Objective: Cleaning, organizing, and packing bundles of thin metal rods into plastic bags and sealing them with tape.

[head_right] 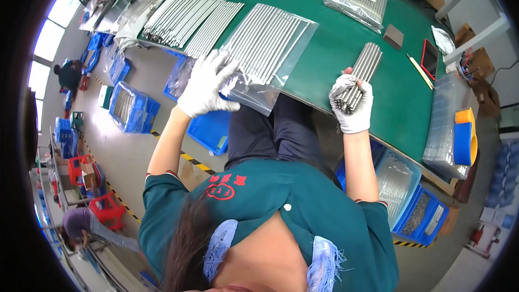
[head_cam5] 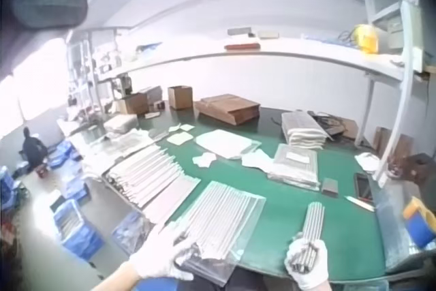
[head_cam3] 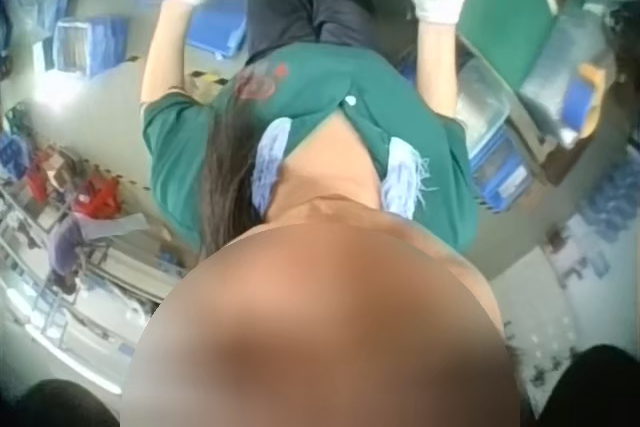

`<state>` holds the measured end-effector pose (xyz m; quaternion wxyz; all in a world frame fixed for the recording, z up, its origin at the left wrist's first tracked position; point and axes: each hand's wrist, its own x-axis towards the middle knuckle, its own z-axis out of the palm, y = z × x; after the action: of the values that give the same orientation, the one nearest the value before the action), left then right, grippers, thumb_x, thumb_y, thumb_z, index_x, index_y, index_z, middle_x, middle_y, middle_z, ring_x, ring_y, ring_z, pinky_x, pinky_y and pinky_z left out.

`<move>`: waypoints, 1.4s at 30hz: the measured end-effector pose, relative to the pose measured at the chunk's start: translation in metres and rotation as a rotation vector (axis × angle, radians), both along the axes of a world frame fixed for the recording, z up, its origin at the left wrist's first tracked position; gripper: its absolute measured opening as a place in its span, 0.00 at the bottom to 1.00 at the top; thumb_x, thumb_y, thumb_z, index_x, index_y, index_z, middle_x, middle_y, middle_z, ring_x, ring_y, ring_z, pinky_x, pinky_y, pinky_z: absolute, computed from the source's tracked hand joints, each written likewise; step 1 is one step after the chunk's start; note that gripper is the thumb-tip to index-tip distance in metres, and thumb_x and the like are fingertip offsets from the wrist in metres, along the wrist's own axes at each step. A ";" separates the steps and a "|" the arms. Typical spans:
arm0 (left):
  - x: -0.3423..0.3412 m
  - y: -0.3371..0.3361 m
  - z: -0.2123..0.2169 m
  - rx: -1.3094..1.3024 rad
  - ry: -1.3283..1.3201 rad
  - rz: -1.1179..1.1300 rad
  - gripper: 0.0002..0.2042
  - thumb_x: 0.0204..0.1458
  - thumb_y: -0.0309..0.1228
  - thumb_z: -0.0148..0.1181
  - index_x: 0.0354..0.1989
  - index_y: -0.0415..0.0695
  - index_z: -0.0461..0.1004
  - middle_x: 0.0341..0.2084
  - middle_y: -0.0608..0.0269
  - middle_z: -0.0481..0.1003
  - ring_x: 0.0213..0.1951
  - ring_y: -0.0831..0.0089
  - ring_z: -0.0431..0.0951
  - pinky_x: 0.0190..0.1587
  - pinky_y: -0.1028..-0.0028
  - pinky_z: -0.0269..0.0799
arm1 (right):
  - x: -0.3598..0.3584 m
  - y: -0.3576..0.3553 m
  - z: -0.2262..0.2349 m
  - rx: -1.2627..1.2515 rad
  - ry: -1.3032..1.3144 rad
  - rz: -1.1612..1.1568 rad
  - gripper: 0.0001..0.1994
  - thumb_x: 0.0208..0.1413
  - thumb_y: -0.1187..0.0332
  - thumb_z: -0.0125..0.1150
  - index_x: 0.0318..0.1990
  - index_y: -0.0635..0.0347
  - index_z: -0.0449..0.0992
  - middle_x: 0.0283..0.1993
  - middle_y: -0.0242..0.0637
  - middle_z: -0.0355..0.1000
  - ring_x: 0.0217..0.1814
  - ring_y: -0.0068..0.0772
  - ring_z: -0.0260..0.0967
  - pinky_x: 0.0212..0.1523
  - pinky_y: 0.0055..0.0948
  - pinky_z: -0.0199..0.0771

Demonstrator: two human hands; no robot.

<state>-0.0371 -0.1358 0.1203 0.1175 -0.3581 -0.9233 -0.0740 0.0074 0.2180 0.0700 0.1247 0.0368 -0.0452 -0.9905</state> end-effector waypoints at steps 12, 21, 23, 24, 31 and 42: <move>0.009 0.024 -0.011 0.226 0.218 -0.194 0.19 0.39 0.32 0.62 0.44 0.50 0.71 0.38 0.65 0.71 0.42 0.66 0.72 0.49 0.61 0.62 | 0.001 -0.001 0.003 0.034 -0.022 -0.007 0.19 0.43 0.73 0.60 0.46 0.61 0.66 0.32 0.30 0.67 0.33 0.26 0.67 0.40 0.31 0.75; 0.009 0.135 0.008 0.329 0.301 -0.422 0.05 0.39 0.33 0.56 0.20 0.50 0.67 0.16 0.65 0.65 0.22 0.66 0.71 0.27 0.66 0.65 | -0.001 -0.002 0.002 0.052 0.016 -0.013 0.17 0.46 0.72 0.58 0.45 0.62 0.65 0.31 0.29 0.66 0.33 0.26 0.66 0.40 0.30 0.72; 0.013 0.151 0.009 0.373 0.332 -0.414 0.04 0.39 0.32 0.56 0.20 0.49 0.67 0.16 0.64 0.64 0.22 0.66 0.71 0.28 0.66 0.65 | -0.001 0.001 -0.001 0.014 0.056 0.026 0.17 0.46 0.71 0.56 0.46 0.61 0.65 0.31 0.29 0.66 0.33 0.25 0.66 0.38 0.30 0.70; 0.013 0.155 0.004 0.397 0.231 -0.392 0.04 0.39 0.32 0.57 0.23 0.49 0.68 0.17 0.64 0.66 0.23 0.64 0.71 0.28 0.64 0.65 | 0.001 0.002 -0.002 -0.017 0.073 0.050 0.17 0.46 0.71 0.56 0.46 0.61 0.65 0.32 0.29 0.66 0.32 0.25 0.65 0.37 0.29 0.69; 0.011 0.101 -0.001 0.351 0.067 -0.173 0.11 0.40 0.34 0.62 0.36 0.52 0.75 0.23 0.61 0.69 0.29 0.62 0.72 0.32 0.65 0.69 | 0.081 0.001 0.030 0.732 0.218 0.223 0.29 0.42 0.69 0.66 0.52 0.59 0.58 0.25 0.30 0.59 0.23 0.26 0.63 0.26 0.36 0.73; -0.011 0.099 0.016 0.515 -0.137 -0.159 0.10 0.48 0.37 0.59 0.36 0.47 0.80 0.30 0.60 0.79 0.33 0.63 0.78 0.37 0.69 0.73 | 0.114 -0.025 0.038 0.885 0.165 0.785 0.26 0.38 0.67 0.67 0.48 0.64 0.67 0.25 0.34 0.65 0.23 0.22 0.63 0.23 0.22 0.68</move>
<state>-0.0481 -0.0368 0.1358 0.1358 -0.3820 -0.8488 -0.3394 0.1210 0.1934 0.1083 0.4573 0.0220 0.3984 -0.7948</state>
